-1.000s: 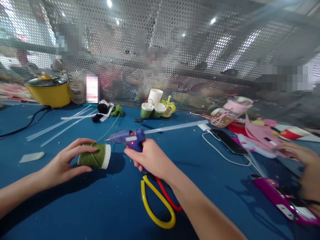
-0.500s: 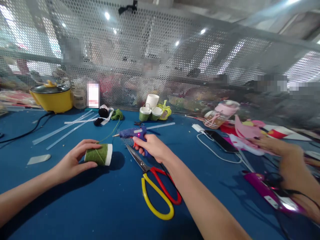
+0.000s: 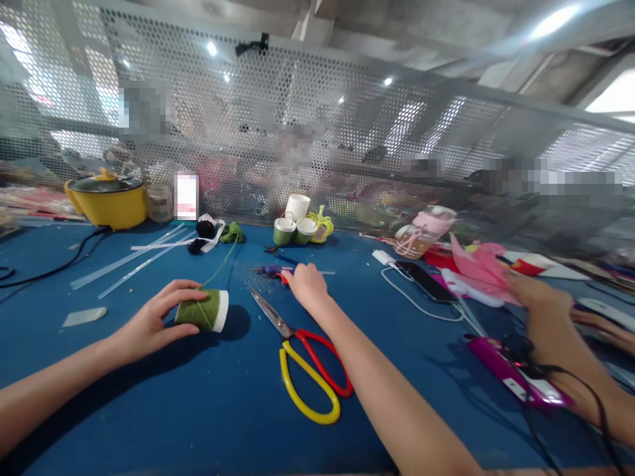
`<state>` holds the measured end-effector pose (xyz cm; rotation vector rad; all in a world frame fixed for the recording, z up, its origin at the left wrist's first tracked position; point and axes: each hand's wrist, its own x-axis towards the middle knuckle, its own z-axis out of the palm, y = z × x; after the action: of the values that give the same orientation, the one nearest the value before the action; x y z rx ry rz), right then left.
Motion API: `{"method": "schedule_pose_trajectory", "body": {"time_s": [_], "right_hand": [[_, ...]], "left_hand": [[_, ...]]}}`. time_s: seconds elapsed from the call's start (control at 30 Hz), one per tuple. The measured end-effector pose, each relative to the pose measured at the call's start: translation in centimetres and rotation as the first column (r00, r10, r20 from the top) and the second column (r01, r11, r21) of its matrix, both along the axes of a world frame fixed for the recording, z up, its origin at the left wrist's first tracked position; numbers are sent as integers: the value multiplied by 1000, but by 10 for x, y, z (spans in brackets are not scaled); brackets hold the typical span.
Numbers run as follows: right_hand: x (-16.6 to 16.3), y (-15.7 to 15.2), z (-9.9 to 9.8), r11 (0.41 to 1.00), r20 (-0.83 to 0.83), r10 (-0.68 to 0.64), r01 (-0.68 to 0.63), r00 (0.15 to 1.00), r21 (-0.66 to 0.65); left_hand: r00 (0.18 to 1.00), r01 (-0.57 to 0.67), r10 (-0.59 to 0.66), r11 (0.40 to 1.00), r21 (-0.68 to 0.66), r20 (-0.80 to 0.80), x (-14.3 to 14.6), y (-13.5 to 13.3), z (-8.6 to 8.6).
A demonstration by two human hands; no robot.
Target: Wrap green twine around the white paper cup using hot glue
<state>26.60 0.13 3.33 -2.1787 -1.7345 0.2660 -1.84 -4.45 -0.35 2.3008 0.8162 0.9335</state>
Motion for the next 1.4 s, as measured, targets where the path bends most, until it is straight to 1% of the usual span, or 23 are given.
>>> {"method": "schedule_pose_trajectory", "body": {"time_s": [0.07,0.1,0.2,0.23,0.27,0.33,0.37,0.4,0.43,0.5,0.57,0.67,0.77,0.9,0.97,1.03,1.13,1.27,1.4], "right_hand": [[-15,-6,9,997,44,59,-61,997,50],[-24,-10,13,991,46,116,-119,992,54],[-54,-21,24,955,-16,298,-298,954,16],[-64,-24,26,912,-94,408,-411,908,-17],[-73,-27,28,867,-171,481,-495,860,-48],[-89,-30,29,792,-303,556,-604,774,-89],[-95,-31,29,768,-360,569,-634,739,-88],[-100,-32,28,756,-412,573,-651,708,-66],[-104,-32,26,755,-461,573,-655,677,-24],[-108,-32,22,779,-543,562,-620,625,92],[-109,-30,18,814,-586,538,-553,606,177],[-103,-28,16,840,-615,515,-495,597,223],[-94,-27,19,847,-646,513,-455,565,274],[-83,-24,25,869,-697,489,-364,525,335],[-78,-22,26,879,-705,475,-317,527,355],[-74,-19,25,886,-695,463,-287,550,364],[-71,-16,22,890,-662,455,-270,595,368],[-71,-14,21,881,-634,469,-280,614,380],[-73,-14,22,874,-619,482,-284,621,395]], "left_hand": [[1000,5,-5,1000,0,-2,0,0,0],[1000,8,-8,1000,0,-3,1,0,0],[1000,11,-11,1000,10,-8,1,-1,1],[1000,12,-12,1000,17,-10,2,-2,1],[1000,15,-15,1000,27,-14,2,-3,2],[999,31,-30,998,49,-22,3,-4,2],[999,43,-41,997,62,-25,3,-4,2],[998,52,-51,996,73,-26,4,-5,2],[998,59,-57,995,82,-24,4,-5,2],[998,69,-67,994,89,-20,5,-5,1],[997,77,-76,994,77,-17,4,-6,0],[997,75,-75,997,28,11,3,-6,1],[991,78,-68,993,-93,112,3,-6,1],[966,104,-25,949,-298,256,6,-7,1],[962,110,-5,923,-370,274,7,-7,2],[959,120,4,898,-423,282,7,-8,2],[960,127,7,879,-460,279,7,-9,4],[970,120,-6,883,-454,243,8,-9,5],[981,108,-29,905,-412,192,7,-10,6]]}}
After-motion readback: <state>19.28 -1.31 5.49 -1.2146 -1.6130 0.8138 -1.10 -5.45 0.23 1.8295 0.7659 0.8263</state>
